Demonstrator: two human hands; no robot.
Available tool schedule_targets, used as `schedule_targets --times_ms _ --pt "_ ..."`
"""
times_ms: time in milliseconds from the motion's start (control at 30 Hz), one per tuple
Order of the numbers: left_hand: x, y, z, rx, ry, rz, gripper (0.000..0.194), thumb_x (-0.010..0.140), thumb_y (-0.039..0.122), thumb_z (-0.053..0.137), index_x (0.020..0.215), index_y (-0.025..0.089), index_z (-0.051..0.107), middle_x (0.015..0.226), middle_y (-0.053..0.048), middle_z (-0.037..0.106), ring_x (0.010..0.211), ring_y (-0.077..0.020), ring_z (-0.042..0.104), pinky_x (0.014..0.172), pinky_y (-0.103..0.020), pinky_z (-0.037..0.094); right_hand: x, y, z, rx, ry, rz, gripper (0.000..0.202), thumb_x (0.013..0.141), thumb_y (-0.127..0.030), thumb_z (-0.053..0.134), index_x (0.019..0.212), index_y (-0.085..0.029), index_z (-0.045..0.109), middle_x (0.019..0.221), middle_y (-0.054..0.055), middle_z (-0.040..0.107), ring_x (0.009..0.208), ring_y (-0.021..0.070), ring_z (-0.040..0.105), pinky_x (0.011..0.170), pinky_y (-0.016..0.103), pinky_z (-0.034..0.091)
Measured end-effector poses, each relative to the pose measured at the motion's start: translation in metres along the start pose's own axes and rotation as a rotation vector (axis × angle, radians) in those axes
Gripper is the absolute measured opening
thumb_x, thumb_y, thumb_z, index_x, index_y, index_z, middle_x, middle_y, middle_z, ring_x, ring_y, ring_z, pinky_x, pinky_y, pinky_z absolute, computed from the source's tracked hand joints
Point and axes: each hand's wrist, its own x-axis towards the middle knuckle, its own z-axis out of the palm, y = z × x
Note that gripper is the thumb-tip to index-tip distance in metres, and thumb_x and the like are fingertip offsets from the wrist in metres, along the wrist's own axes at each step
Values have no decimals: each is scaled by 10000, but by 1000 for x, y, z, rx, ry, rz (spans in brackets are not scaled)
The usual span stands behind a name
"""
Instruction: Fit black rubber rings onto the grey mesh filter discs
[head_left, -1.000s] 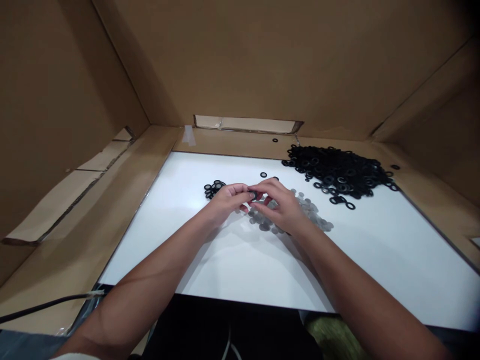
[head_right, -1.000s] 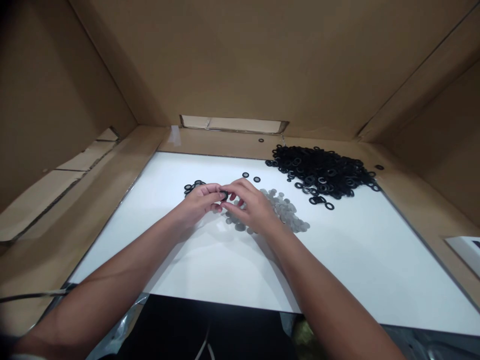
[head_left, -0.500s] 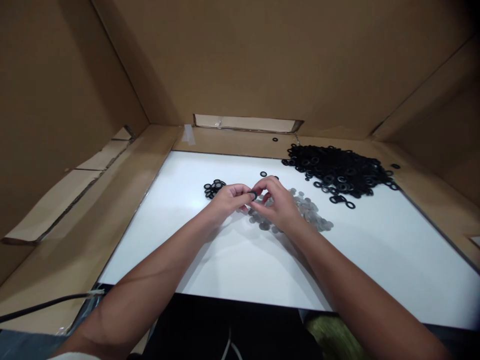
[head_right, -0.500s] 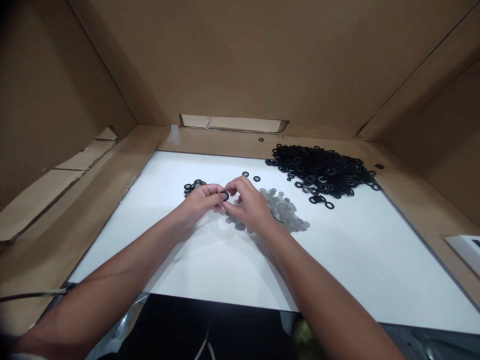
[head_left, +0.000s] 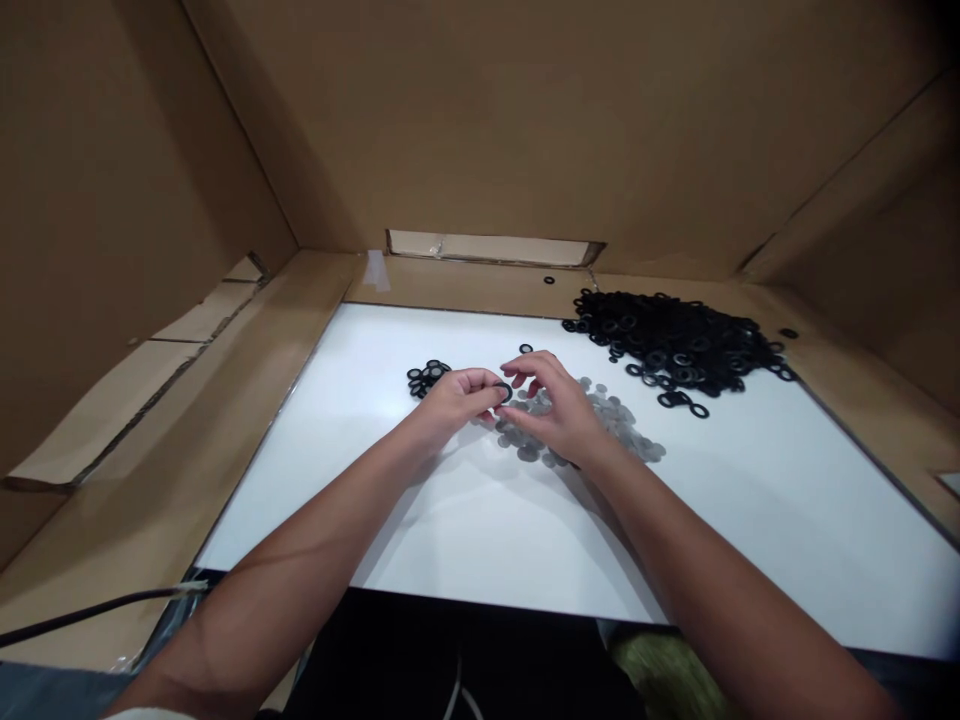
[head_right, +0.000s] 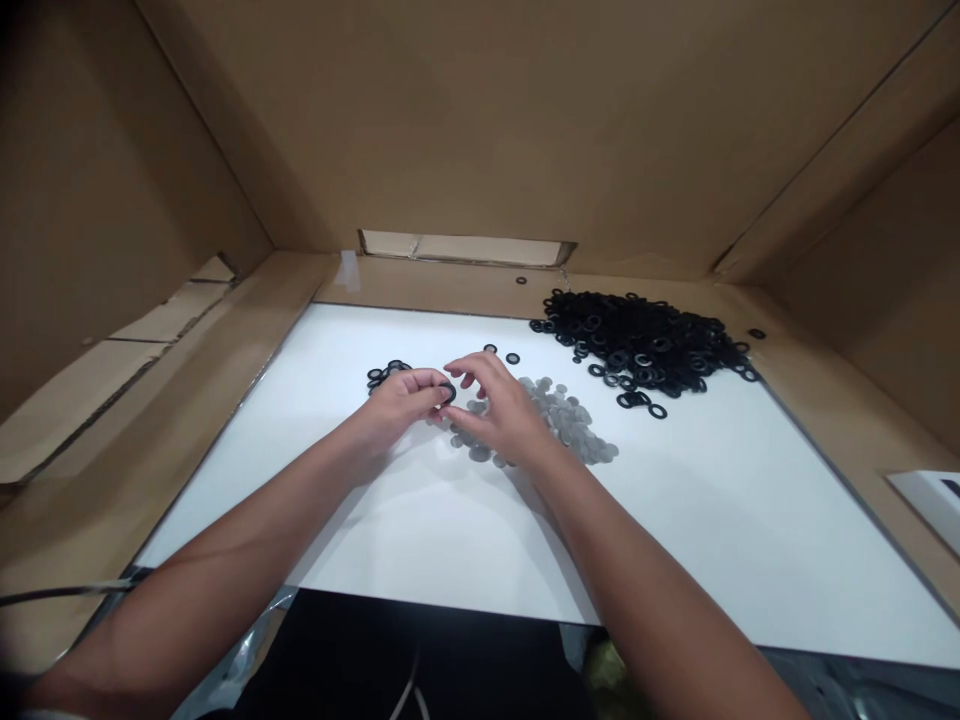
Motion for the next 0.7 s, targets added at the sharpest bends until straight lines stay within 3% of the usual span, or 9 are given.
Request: schedule_targets --times_ms 100,233,367,467,600,700 --pt "0 -1 0 21 21 1 241 801 373 716 798 148 632 775 5 602 670 -95 582 668 -244 457 0 0 2 -17 -4 -21 330 870 -208 677 1177 -293 592 1118 52 605 928 202 600 731 348 515" --pt "0 -1 0 42 -3 -5 256 795 385 723 797 150 623 723 11 595 666 -106 585 691 -259 472 1 -1 5 -71 64 23 281 778 -169 724 989 -266 565 968 24 579 886 209 579 717 350 501" --pt "0 -1 -1 34 10 -3 249 789 383 722 808 152 630 711 17 592 639 -96 564 678 -254 463 0 -4 -2 -22 8 13 369 811 -252 746 1134 -281 571 1062 50 589 930 224 591 741 368 511" --pt "0 0 -1 45 18 5 242 792 379 713 805 150 635 762 6 603 664 -97 576 676 -250 454 0 -5 -5 0 -29 -12 296 887 -249 680 1171 -300 615 1116 61 581 974 218 600 786 372 514" --pt "-2 2 0 48 18 -1 240 782 369 723 779 148 629 724 13 585 657 -95 559 676 -249 447 2 -4 3 -39 52 20 256 803 -180 725 1000 -269 587 1014 36 585 915 211 582 754 359 504" --pt "-3 3 1 29 21 -17 238 788 363 719 779 151 611 661 29 557 602 -85 525 650 -245 434 2 -3 6 -41 50 36 385 757 -216 782 1063 -271 555 1037 38 586 914 219 577 749 366 508"
